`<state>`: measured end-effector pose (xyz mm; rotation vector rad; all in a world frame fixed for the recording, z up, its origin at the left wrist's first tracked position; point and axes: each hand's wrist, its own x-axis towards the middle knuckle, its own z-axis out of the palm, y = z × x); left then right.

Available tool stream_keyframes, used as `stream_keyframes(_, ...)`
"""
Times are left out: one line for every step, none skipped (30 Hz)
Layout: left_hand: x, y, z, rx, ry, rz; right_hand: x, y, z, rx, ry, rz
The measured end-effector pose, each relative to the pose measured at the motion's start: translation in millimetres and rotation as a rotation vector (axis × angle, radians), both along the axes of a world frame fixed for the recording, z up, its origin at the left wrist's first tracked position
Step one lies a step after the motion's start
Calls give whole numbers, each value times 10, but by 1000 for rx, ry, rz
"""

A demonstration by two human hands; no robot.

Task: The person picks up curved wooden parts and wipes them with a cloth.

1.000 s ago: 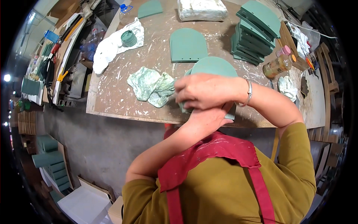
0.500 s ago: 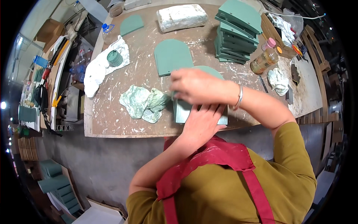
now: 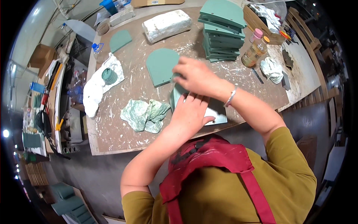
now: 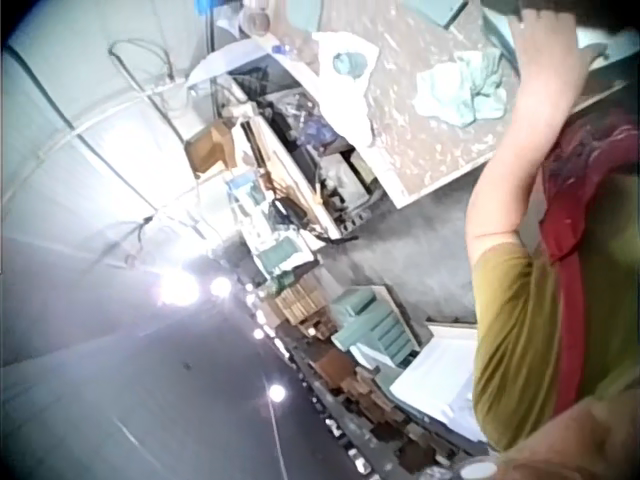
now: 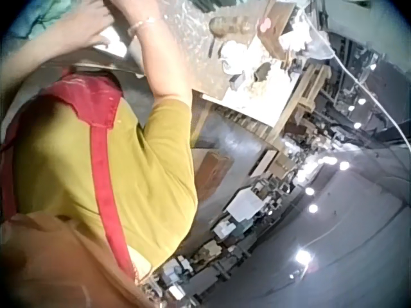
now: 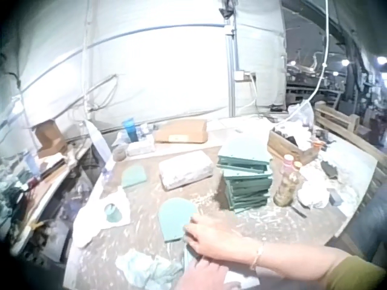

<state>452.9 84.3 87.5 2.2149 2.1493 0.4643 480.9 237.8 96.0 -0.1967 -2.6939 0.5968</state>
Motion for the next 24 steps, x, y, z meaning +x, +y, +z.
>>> stream_keyframes(-7,-1,-19,-38,5,-2,-14,-51,-12,22,-62,6)
stream_keyframes(-5,6,-13,-77,11,-4,7,-76,13,18,-59,-16)
stream_keyframes(6,0,2,-113,10,-3,31,-56,20,35,-40,-77)
stream_keyframes(6,-2,-25,-63,42,-4,75,-1,19,52,-21,-139)
stream_keyframes(6,-7,-41,-51,56,-1,127,63,15,70,-1,-200)
stream_keyframes(0,-1,-65,-31,66,2,190,155,9,54,-61,-281)
stream_keyframes(-2,7,-73,-8,74,6,273,222,15,40,-91,-353)
stream_keyframes(-7,11,-78,6,77,-4,354,267,25,42,-115,-410)
stream_keyframes(-10,16,-81,7,83,-10,402,276,32,36,-135,-465)
stream_keyframes(-11,21,-82,9,88,-15,415,276,59,-7,-189,-524)
stream_keyframes(-11,25,-83,10,94,-21,392,248,68,0,-154,-514)
stream_keyframes(-21,25,-76,-16,85,-24,312,198,62,4,-118,-501)
stream_keyframes(-19,39,-43,-42,82,-36,256,159,56,8,-78,-497)
stream_keyframes(-16,53,-12,-67,79,-50,208,130,-32,49,-21,-465)
stream_keyframes(-13,54,11,-81,85,-53,167,54,-40,59,-72,-487)
stream_keyframes(-7,57,32,-95,90,-56,205,52,-39,30,-63,-524)
stream_keyframes(2,62,40,-108,95,-61,252,57,-37,1,-54,-562)
stream_keyframes(-3,56,-13,-51,111,-51,334,81,-43,-18,-49,-603)
stream_keyframes(-6,49,-44,-42,110,-49,457,109,-53,-36,-43,-644)
stream_keyframes(-7,44,-67,-33,109,-45,586,99,-65,-59,-60,-676)
stream_keyframes(-3,53,-70,-19,107,-42,708,60,-61,-76,-46,-711)
stream_keyframes(4,58,-65,-41,107,-39,822,-14,-67,-95,-31,-741)
stream_keyframes(8,78,-51,-81,94,-39,929,-89,-69,-112,-17,-770)
stream_keyframes(9,90,-27,-123,83,-42,1033,-174,-36,-142,-24,-776)
